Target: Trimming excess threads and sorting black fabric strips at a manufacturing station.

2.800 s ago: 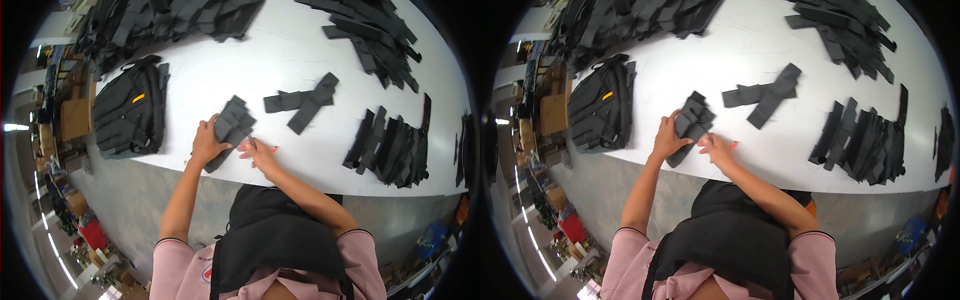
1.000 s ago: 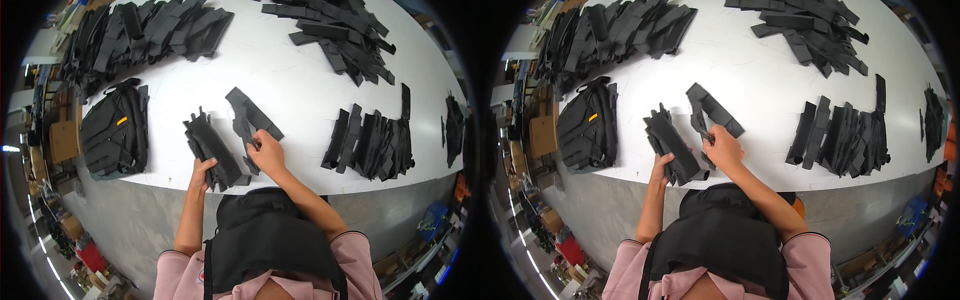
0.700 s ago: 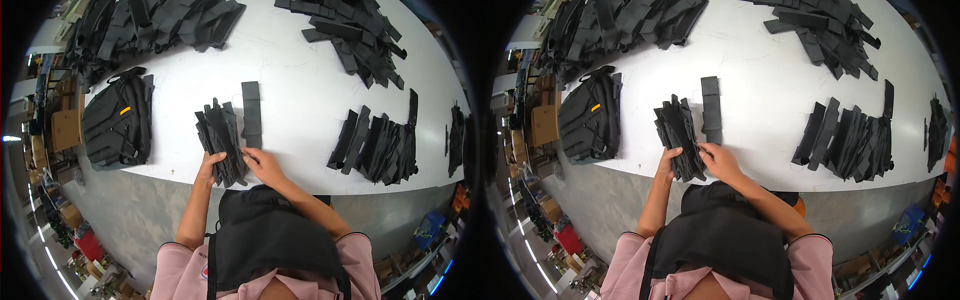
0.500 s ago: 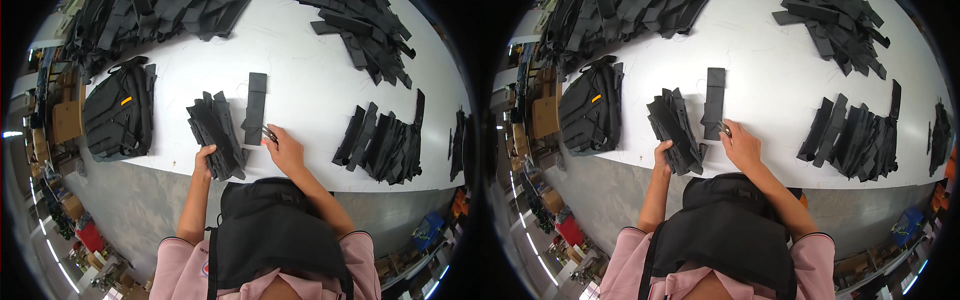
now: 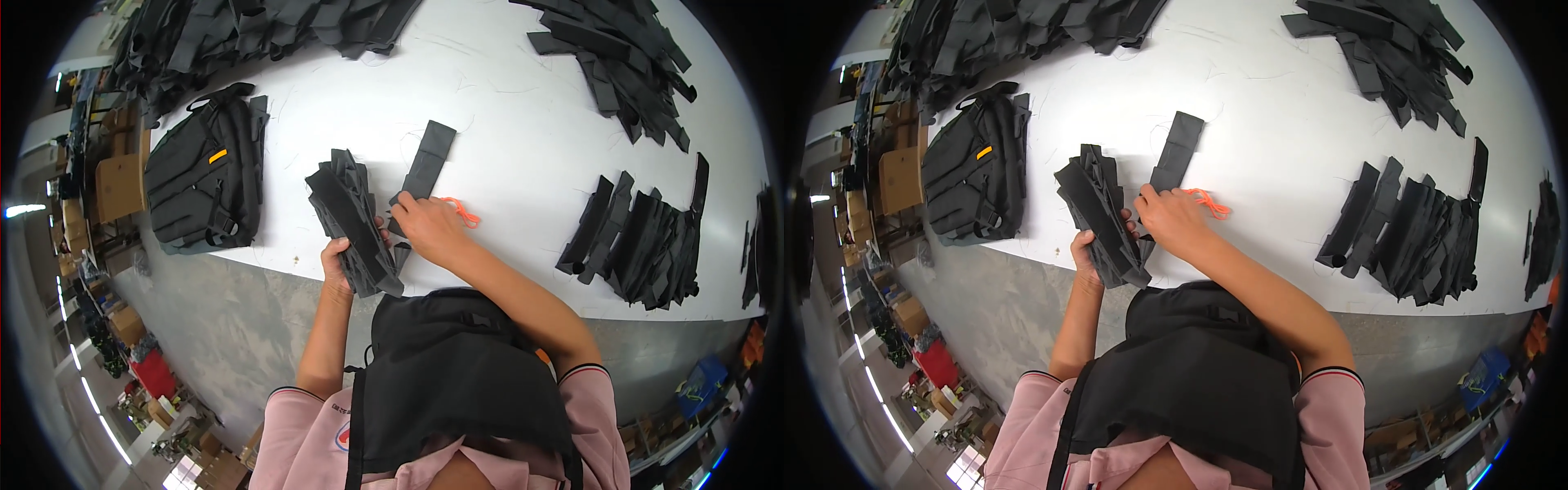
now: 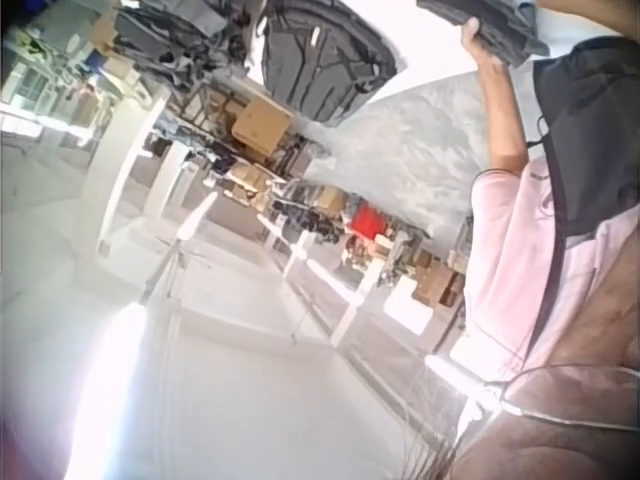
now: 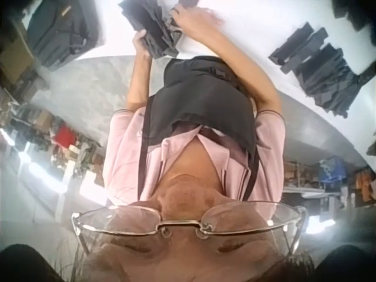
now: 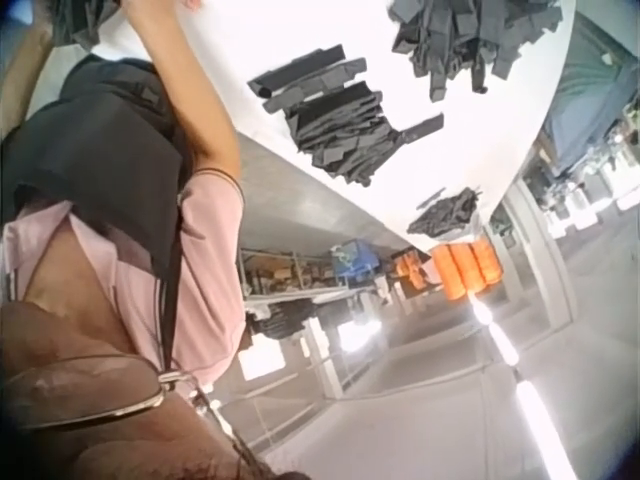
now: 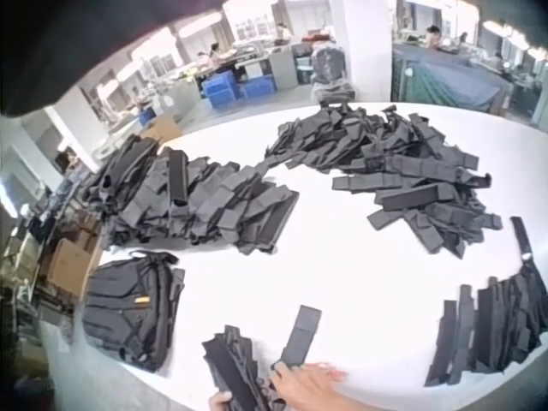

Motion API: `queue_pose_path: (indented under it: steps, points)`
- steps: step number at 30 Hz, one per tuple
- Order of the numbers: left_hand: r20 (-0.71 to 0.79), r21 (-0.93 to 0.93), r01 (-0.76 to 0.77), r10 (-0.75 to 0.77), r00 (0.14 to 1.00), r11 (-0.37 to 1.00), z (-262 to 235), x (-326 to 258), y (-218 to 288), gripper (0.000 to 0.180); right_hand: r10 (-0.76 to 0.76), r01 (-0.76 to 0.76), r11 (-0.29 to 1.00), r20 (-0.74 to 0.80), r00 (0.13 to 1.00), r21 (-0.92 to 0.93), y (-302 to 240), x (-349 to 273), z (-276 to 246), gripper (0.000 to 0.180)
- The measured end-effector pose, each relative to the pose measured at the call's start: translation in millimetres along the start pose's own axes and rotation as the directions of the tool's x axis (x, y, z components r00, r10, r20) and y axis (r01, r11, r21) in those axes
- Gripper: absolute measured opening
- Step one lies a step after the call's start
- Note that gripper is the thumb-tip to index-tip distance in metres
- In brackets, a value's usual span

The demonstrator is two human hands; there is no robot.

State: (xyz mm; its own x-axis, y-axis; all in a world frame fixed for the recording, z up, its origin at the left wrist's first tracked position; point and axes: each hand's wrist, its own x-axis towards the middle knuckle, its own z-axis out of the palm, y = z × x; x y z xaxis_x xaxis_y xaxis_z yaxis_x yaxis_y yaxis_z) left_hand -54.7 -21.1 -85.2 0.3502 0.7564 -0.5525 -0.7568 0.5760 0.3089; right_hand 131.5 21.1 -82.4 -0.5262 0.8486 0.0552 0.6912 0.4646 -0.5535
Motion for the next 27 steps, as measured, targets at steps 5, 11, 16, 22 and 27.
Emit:
queue_pose_path:
  steps: [5, 11, 16, 22, 27]
  points:
    - [0.043, -0.084, 0.028, -0.025, 0.999, 0.996, -7, 0, 1, 0.067, -0.010, 0.012, 1.000, 0.105, 0.994, -0.022, 0, 5, 12, 0.019]
    - [-0.018, -0.006, -0.081, 0.081, 0.997, 0.997, -8, -10, 5, 0.070, 0.144, -0.130, 0.969, -0.052, 0.988, 0.209, 2, -14, -12, 0.019]
    - [0.014, -0.105, -0.075, 0.077, 0.997, 0.992, -2, -10, 6, 0.066, -0.046, 0.047, 0.994, -0.015, 0.999, 0.096, 4, -11, 2, 0.023]
    - [0.023, 0.010, -0.094, 0.093, 0.995, 0.996, 3, -16, 10, 0.071, -0.047, 0.042, 0.998, 0.088, 0.995, 0.055, -8, 6, 17, 0.021]
    - [0.017, 0.041, -0.208, 0.208, 0.978, 0.977, 9, -35, 13, 0.073, 0.187, -0.180, 0.969, -0.023, 0.982, 0.169, 6, 0, -4, 0.023]
